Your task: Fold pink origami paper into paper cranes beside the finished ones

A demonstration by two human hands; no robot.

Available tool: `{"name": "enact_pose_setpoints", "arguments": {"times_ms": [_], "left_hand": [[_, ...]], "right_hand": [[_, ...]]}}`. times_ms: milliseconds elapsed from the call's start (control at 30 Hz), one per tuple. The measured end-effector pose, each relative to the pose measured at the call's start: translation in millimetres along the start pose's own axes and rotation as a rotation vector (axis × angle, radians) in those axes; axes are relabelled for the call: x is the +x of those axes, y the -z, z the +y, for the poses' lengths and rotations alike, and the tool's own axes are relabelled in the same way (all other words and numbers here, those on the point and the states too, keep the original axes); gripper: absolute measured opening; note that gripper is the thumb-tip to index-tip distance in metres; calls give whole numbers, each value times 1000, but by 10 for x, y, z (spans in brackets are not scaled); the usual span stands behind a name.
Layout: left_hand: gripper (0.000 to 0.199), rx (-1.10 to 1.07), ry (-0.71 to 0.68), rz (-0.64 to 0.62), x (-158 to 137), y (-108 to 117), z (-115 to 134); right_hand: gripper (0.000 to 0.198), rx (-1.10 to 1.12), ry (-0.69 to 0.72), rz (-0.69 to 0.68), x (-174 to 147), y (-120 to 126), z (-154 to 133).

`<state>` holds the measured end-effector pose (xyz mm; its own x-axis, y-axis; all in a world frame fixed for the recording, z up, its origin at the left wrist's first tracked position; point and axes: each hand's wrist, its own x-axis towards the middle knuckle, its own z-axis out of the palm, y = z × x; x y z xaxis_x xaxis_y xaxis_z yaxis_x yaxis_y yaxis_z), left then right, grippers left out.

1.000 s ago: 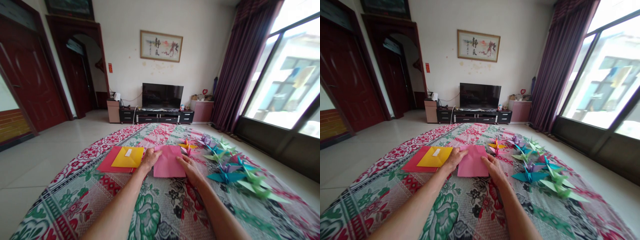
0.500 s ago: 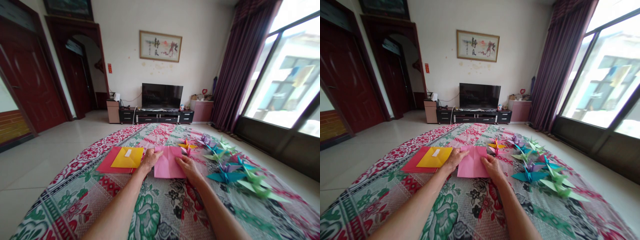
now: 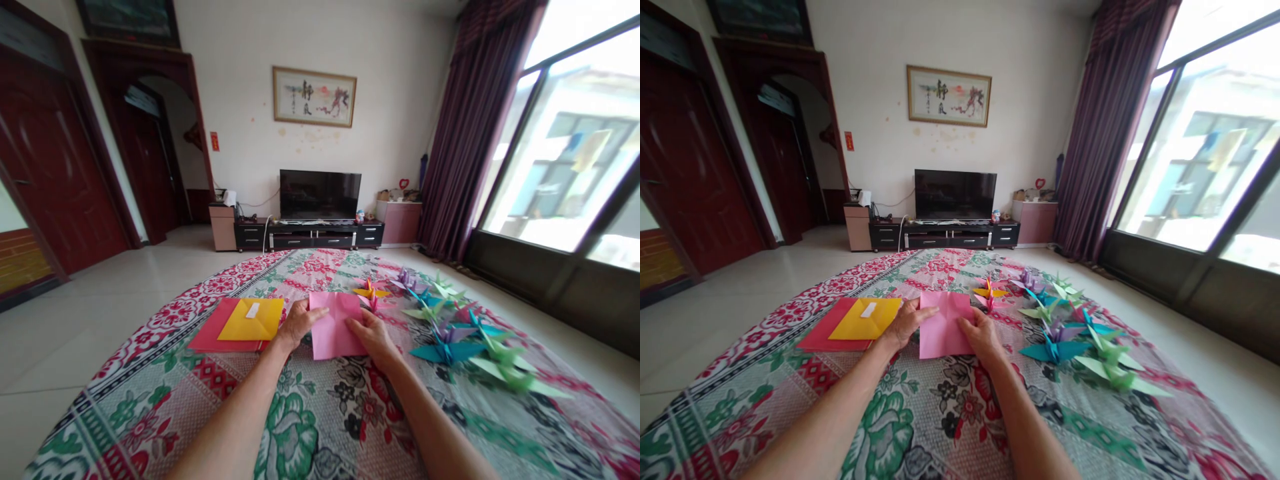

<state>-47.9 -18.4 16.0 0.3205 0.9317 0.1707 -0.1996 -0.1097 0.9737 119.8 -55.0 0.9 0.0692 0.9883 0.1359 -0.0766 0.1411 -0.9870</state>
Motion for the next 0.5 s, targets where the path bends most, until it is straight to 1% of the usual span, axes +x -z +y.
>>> {"name": "enact_pose_setpoints", "arguments": {"times_ms": [67, 133, 233, 333, 500], "left_hand": [[37, -10, 20, -58, -11, -9, -6], [35, 11, 36, -90, -16, -20, -20], [33, 35, 51, -82, -20, -32, -36], [31, 14, 41, -71, -22, -30, -36], [33, 7, 38, -72, 2, -4, -50]], "right_hand": [[35, 4, 6, 3, 11, 10, 15], [35, 9, 11, -7, 26, 25, 31], [38, 14, 11, -22, 53, 50, 60], [39, 14, 17, -44, 76, 72, 88], [38, -10, -7, -7, 89, 87, 103]]}}
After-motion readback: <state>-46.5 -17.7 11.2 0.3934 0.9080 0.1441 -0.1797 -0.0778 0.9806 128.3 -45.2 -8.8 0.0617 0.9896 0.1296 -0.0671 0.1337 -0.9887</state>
